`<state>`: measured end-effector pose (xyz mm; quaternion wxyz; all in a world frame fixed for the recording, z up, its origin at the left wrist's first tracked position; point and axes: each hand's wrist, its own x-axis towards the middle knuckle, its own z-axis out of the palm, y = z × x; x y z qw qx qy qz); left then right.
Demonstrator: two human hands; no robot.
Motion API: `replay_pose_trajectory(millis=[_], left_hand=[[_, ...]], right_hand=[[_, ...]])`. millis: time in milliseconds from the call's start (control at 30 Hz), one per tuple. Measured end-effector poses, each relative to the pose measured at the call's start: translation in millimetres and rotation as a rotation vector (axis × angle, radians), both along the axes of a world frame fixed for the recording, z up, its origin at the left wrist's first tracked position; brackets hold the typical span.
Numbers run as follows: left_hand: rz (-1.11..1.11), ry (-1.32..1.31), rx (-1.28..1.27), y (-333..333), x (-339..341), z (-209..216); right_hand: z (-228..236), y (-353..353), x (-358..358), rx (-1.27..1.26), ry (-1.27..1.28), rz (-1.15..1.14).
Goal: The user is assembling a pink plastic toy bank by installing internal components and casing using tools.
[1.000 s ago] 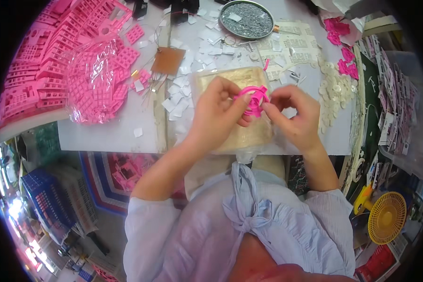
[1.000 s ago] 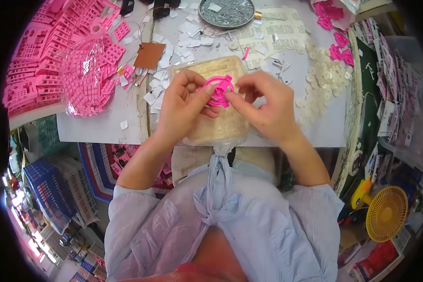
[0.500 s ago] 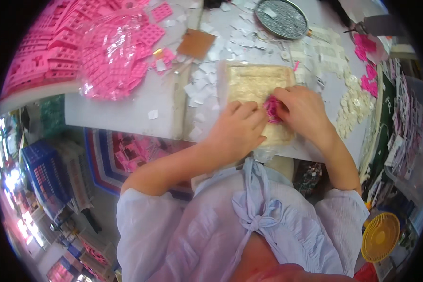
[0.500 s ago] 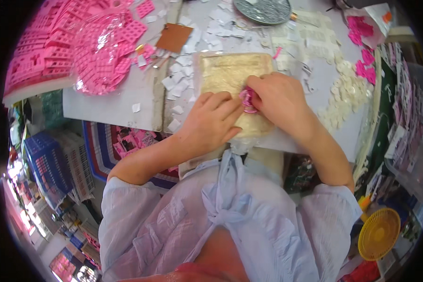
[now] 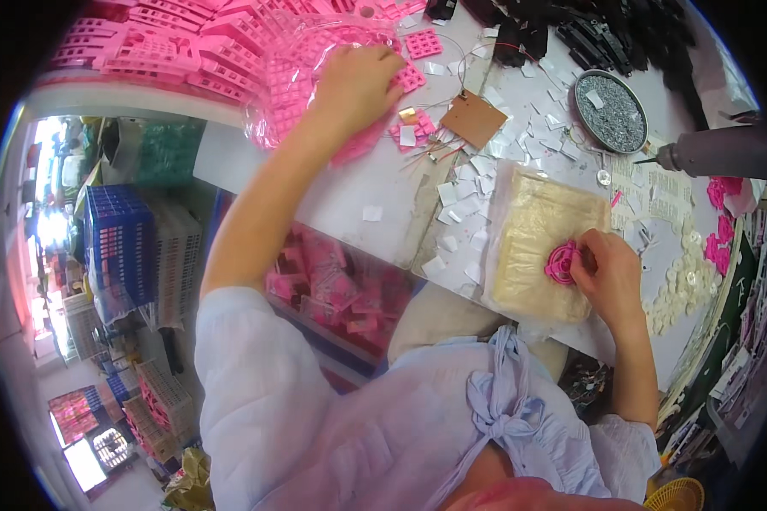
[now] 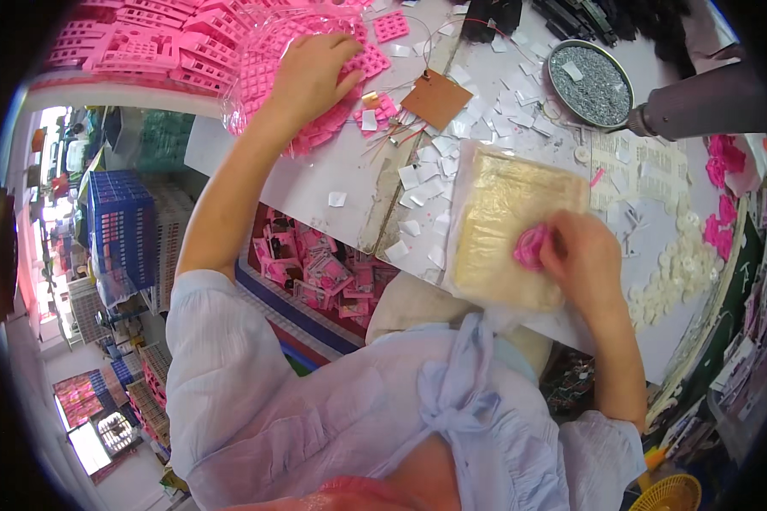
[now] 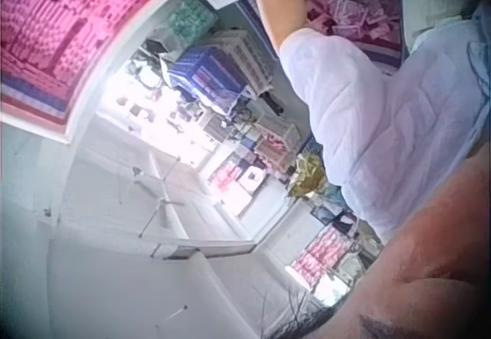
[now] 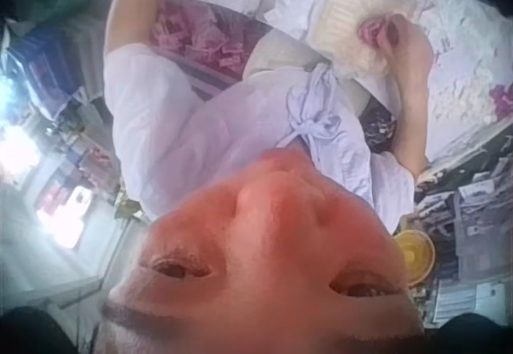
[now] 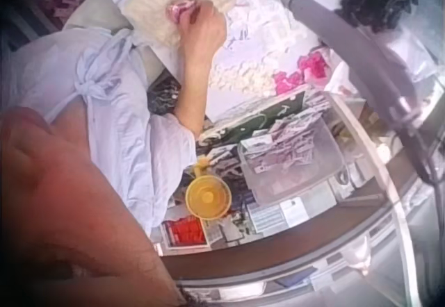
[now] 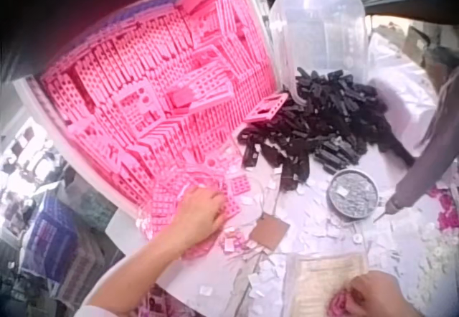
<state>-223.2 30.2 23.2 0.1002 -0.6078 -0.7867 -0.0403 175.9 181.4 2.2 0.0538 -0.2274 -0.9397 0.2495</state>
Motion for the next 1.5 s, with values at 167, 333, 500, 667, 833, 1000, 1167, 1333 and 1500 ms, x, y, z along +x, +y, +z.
replay_pose_trajectory(millis=[167, 333, 500, 667, 833, 1000, 1167, 1333, 1500], left_hand=[[0.062, 0.293, -0.285, 19, 1, -8], [0.042, 0.279, -0.193, 14, -4, -15], [-0.011, 0.303, -0.243, 4, 8, -5], [0.158, -0.434, 0.217, 47, -33, 58], [0.593, -0.752, 0.703, 85, -153, 109], [0.626, -2.075, 0.88, 163, -132, 98], [0.072, -2.686, 1.524, 193, -175, 83], [-0.266, -2.616, 1.301, 184, -148, 137], [-0.017, -2.24, 1.012, 127, -103, 141]], right_hand=[[-2, 2, 4, 0.014, 0.042, -0.002], [-1, 7, 3, 0.001, 0.085, 0.043], [1, 9, 9, -0.059, 0.093, 0.044], [-1, 6, 21, -0.122, 0.23, 0.04], [0, -2, 13, -0.11, 0.238, 0.058], [-4, 4, 17, -0.067, 0.235, -0.005], [1, 2, 13, -0.041, 0.243, 0.043], [-5, 2, 15, -0.03, 0.279, 0.035], [-7, -4, 14, -0.07, 0.343, 0.048]])
